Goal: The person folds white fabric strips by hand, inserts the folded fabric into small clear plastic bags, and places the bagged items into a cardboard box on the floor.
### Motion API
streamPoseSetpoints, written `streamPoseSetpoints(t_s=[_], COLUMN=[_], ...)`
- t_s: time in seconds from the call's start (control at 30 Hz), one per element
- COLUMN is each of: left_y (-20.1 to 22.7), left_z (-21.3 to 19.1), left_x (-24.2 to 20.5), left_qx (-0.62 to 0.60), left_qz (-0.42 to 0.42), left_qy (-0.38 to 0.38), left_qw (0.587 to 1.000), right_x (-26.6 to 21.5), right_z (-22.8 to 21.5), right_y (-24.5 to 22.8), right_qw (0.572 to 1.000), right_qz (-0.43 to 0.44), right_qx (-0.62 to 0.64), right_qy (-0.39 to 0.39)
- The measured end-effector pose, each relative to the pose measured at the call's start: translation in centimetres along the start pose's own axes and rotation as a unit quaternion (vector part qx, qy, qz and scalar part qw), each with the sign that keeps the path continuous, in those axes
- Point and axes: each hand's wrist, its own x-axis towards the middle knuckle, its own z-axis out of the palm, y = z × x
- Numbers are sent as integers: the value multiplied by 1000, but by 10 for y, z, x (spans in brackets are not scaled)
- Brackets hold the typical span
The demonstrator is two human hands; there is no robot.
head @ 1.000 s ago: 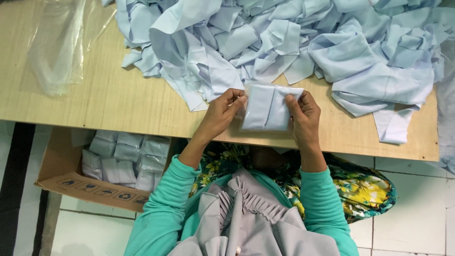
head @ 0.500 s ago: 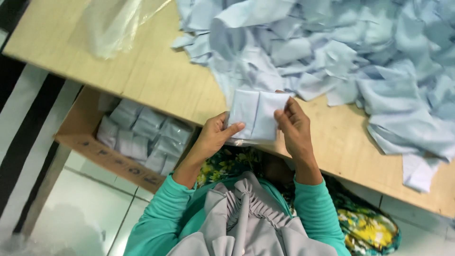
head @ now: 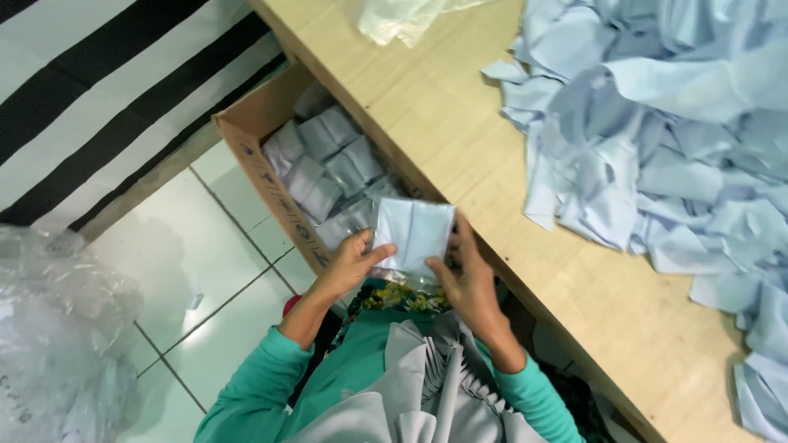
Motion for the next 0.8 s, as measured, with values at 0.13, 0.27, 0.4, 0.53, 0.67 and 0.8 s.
streamPoseSetpoints(t_s=[0.13,0.27,0.4,0.53,0.67,0.8], left_y=[-12,-7,-7,7,-37,-21], left_z=[-30,-48,-71,-78,-115,-105], left_x=[-6,4,32,60,108,114], left_qx=[-13,129,253,352,406,460], left_qz=[-12,3,15,-55,-37,-46], left_qy=[56,105,133,121,87,57], left_qw=[998,986,958,927,909,885], right_x=[6,28,50,67,71,72], right_z=[35,59,83,99,120,142], right_y=[24,38,53,72,109,155], right_qw=[998,994,990,988,987,955], right_qz=[-14,-7,-27,-27,-56,-129], right_qx=[-27,-52,-60,-55,-89,-252], right_qy=[-54,-94,-122,-142,-120,-90])
